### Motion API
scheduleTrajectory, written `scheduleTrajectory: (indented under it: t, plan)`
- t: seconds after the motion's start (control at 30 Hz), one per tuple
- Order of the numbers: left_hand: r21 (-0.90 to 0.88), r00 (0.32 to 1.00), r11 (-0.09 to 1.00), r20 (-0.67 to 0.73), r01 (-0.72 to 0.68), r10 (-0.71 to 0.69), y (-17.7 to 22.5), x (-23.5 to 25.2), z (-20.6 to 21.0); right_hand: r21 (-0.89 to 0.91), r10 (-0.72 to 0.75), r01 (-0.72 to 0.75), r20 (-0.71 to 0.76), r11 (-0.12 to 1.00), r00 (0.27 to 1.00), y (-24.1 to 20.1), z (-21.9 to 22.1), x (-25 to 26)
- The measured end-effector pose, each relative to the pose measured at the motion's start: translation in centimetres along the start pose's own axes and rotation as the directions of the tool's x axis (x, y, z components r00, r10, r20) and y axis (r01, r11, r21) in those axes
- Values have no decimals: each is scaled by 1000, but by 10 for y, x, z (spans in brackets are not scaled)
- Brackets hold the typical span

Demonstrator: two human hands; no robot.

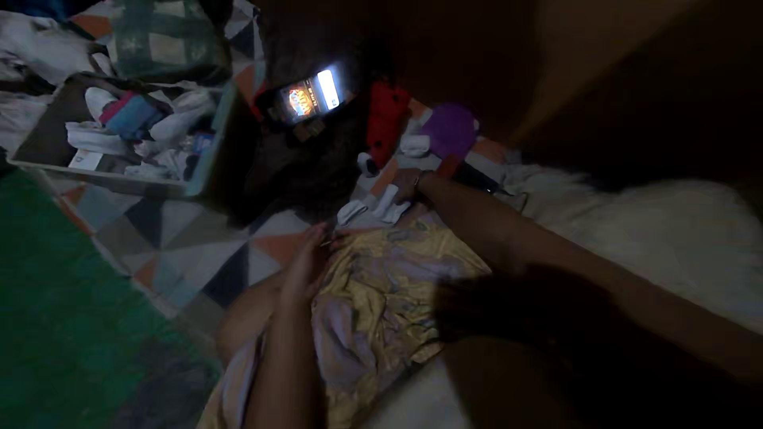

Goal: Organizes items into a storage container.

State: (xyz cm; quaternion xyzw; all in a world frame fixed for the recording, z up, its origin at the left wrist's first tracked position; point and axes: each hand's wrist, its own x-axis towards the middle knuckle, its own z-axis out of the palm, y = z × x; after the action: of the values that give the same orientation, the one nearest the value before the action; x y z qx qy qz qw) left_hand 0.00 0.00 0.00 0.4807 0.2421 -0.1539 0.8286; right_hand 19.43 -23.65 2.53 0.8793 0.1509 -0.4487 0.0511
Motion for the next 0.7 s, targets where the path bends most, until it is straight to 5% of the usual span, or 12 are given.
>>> scheduleTrajectory:
  t: [0.1, 0.2, 0.3, 0.43, 0.57, 0.7]
  plan:
    - [223, 990, 971, -91, -81, 104, 0, 10, 13, 57, -167, 197, -339, 979, 926, 19, 15, 37]
    - [645, 995, 758, 49, -99, 89, 14, 24, 37, 88, -196, 267, -470, 960, 861, 9, -5, 44]
    - [896, 988, 439, 115, -60, -101, 20, 52, 62, 108, -173, 237, -415, 965, 893, -6, -11, 60]
    - [1000, 1000, -1, 1, -1, 18, -4, 91, 56, 113, -186, 229, -303, 967, 935, -23, -10, 78]
    - [997, 997, -65, -36, 32, -62, -10, 103, 52, -24, -123, 121, -243, 992, 962, -10, -29, 53]
    - [999, 995, -26, -31, 29, -98, -13, 114, 53, 10, 68, -73, -504, 997, 861, 63, -56, 48]
